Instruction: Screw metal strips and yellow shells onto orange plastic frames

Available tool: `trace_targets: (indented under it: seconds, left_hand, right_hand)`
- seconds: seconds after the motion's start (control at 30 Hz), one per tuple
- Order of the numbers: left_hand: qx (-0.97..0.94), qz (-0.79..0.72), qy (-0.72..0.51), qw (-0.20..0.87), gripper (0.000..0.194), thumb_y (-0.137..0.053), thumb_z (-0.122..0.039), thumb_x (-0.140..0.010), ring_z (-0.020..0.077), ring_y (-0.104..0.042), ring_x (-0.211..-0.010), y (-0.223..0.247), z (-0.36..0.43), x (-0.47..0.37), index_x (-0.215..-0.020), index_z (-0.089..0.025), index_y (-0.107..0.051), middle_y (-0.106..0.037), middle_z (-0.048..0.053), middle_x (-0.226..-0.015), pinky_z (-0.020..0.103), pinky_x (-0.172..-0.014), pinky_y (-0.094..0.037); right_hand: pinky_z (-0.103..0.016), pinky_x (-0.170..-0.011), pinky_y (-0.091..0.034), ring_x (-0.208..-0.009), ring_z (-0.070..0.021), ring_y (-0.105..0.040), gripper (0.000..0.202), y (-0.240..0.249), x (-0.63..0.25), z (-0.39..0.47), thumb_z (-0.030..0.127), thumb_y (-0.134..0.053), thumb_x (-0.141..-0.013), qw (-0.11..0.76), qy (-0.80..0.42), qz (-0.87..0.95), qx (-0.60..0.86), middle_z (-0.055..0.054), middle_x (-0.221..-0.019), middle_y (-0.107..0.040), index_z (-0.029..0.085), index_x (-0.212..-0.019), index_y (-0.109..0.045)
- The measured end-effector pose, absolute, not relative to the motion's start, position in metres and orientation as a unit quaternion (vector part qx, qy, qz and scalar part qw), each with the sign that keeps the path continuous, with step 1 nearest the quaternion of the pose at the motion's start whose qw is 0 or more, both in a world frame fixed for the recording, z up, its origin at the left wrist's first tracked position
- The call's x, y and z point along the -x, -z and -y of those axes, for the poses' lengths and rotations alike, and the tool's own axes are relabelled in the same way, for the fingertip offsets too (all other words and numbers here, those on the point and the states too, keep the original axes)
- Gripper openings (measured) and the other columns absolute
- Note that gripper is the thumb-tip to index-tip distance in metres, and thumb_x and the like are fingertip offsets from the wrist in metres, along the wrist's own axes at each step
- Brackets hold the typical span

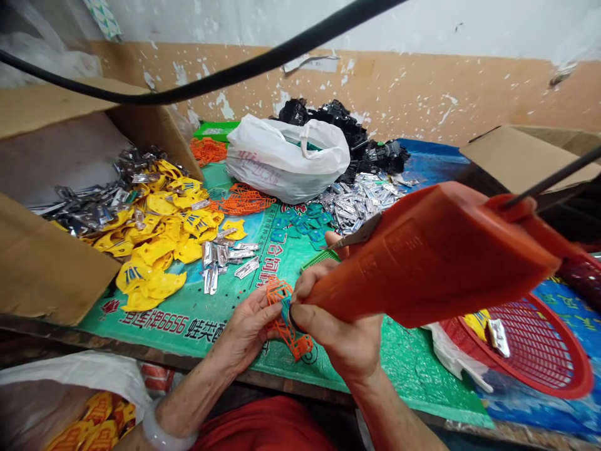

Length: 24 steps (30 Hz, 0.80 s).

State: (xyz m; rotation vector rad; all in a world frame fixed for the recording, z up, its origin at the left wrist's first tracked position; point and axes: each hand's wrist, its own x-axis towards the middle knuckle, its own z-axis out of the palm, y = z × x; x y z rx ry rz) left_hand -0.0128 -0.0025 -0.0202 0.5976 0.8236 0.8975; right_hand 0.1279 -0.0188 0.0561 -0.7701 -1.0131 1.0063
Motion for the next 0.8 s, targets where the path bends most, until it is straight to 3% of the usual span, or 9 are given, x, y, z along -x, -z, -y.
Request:
trace_targets:
  seconds: [0.17,0.4,0.57,0.8]
  left_hand:
    - [-0.284,-0.368,-0.415,0.782,0.043,-0.073,-0.026,-0.073,0.0148,-0.062,-0.070,0.022,0.002,0.013,-0.112,-0.014,-0.058,-0.066,0.007,-0.096,0.025,-0.055,-0.054]
    - [-0.287,-0.366,-0.416,0.781,0.046,-0.072,-0.023,-0.072,0.0166,-0.063,-0.074,0.022,0.000,0.010,-0.115,-0.013,-0.058,-0.067,0.010,-0.100,0.026,-0.062,-0.052]
    - [-0.302,-0.368,-0.404,0.781,0.044,-0.071,-0.025,-0.073,0.0166,-0.062,-0.073,0.019,-0.001,0.011,-0.114,-0.015,-0.059,-0.067,0.009,-0.102,0.024,-0.057,-0.050]
    - [-0.299,-0.358,-0.402,0.788,0.041,-0.071,-0.026,-0.073,0.0170,-0.062,-0.075,0.013,0.001,0.011,-0.111,-0.015,-0.060,-0.067,0.009,-0.100,0.026,-0.060,-0.051]
  right_hand:
    - [-0.037,-0.064,-0.047,-0.062,-0.0162,-0.055,0.061,-0.053,-0.125,0.018,0.022,-0.075,-0.067,0.689,-0.445,0.456,0.345,0.004,-0.069,-0.059,0.033,-0.121,-0.047]
    - [-0.040,-0.075,-0.049,-0.063,-0.0155,-0.057,0.033,-0.045,-0.123,0.018,0.019,-0.073,-0.066,0.664,-0.423,0.493,0.370,0.004,-0.069,-0.057,0.025,-0.096,-0.058]
    - [-0.040,-0.074,-0.050,-0.066,-0.0171,-0.057,0.032,-0.039,-0.122,0.018,0.019,-0.073,-0.067,0.653,-0.413,0.506,0.384,0.004,-0.069,-0.057,0.028,-0.095,-0.059]
    - [-0.038,-0.071,-0.051,-0.065,-0.0167,-0.059,0.052,-0.046,-0.119,0.021,0.014,-0.072,-0.067,0.667,-0.411,0.503,0.367,0.005,-0.069,-0.059,0.033,-0.110,-0.051]
